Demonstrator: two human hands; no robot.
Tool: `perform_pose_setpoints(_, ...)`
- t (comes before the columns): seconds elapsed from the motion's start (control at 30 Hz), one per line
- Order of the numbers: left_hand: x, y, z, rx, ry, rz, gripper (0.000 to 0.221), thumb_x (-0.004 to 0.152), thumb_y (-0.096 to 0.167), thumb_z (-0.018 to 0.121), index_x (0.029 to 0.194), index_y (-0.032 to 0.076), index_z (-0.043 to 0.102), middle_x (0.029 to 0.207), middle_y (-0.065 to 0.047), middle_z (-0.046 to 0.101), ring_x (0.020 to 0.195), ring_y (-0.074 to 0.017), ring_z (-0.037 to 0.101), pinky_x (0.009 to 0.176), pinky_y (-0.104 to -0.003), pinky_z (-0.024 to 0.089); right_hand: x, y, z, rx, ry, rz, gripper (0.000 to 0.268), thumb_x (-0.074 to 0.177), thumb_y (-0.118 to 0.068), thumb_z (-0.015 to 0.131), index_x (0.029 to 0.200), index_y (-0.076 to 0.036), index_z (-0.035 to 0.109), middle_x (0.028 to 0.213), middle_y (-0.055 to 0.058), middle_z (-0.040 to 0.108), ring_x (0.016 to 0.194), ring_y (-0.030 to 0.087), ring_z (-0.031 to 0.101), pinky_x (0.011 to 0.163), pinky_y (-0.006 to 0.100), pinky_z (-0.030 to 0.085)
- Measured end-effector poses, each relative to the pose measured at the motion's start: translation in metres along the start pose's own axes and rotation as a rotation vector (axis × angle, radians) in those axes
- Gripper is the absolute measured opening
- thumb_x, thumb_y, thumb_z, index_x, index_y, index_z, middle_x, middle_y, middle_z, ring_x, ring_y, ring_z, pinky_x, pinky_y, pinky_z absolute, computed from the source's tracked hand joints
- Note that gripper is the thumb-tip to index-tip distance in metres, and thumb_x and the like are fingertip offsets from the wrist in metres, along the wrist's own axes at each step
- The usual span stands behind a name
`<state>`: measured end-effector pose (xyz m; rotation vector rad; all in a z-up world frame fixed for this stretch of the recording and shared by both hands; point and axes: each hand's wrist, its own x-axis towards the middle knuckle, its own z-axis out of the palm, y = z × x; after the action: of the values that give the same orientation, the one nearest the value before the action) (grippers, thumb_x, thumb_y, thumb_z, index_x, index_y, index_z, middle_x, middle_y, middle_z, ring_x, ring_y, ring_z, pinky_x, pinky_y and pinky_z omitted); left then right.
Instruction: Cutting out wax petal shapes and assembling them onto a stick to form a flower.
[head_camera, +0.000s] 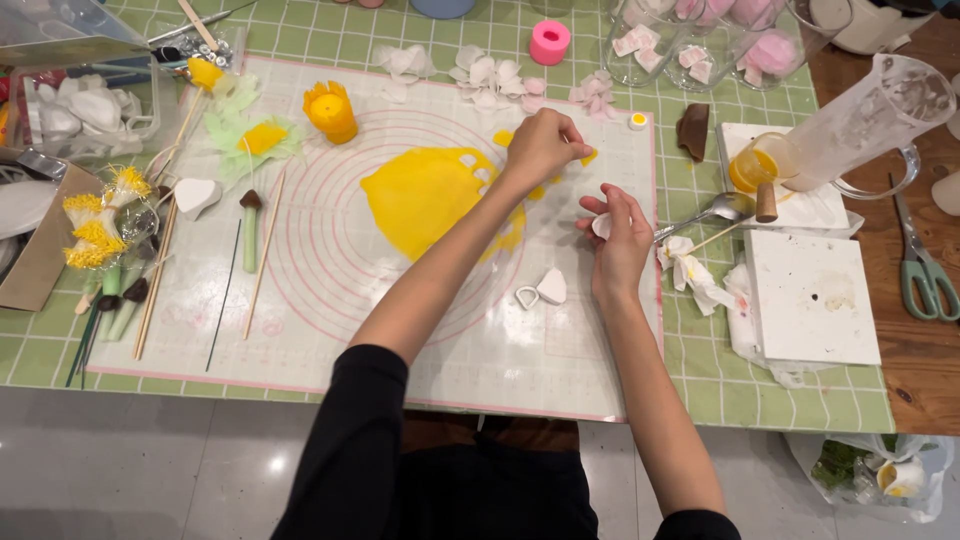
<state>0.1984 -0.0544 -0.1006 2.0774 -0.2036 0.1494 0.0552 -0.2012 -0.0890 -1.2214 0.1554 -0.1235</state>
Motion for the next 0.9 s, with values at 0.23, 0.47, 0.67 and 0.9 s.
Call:
perform_pose_setpoints(0.23,-0.065,0.018,-0.029,0.034,0.074,0.013,0.029,0.078,0.033,0.084,0.088,0.008,0.073,0.072,-0.011,0.074,0.072,-0.028,0.074,0.066,-0.043,0.055,0.003,0.01,-0.007,0.012,-0.012,-0.024,0.029,0.104,-0.029,0.061,0.121,-0.006,0.067,0.092,0.008,0.075,0.068,0.013,0.067,0.061,0.026,0.045)
perform_pose_setpoints(0.47,-0.209,0.068,-0.079,0.389,-0.292,0.24,0.037,0.072,0.035,0.086,0.091,0.006,0.073,0.087,-0.015,0.07,0.088,-0.0328,0.068,0.075,-0.047,0.049,-0.005,0.006,0.001,0.021,-0.034,-0.029,0.025,0.103,-0.025,0.063,0.117,-0.006,0.067,0.09,0.007,0.074,0.068,0.013,0.067,0.063,0.024,0.05)
perform_pose_setpoints(0.67,-0.246,0.051,-0.068,0.408,-0.076,0.364,0.026,0.079,0.022,0.081,0.098,0.007,0.071,0.098,-0.01,0.064,0.1,-0.029,0.062,0.087,-0.045,0.046,-0.011,0.003,0.006,-0.101,-0.079,-0.118,0.024,0.105,-0.023,0.063,0.117,-0.002,0.067,0.09,0.009,0.074,0.069,0.014,0.067,0.063,0.023,0.046)
perform_pose_setpoints(0.9,-0.236,0.005,-0.149,0.281,0.143,0.2,0.027,0.078,0.013,0.082,0.103,0.006,0.074,0.101,-0.012,0.066,0.098,-0.0321,0.062,0.087,-0.043,0.049,-0.019,-0.004,0.016,-0.232,-0.208,-0.206,0.018,0.106,-0.013,0.064,0.116,0.001,0.067,0.088,0.009,0.073,0.076,0.013,0.069,0.075,0.025,0.055)
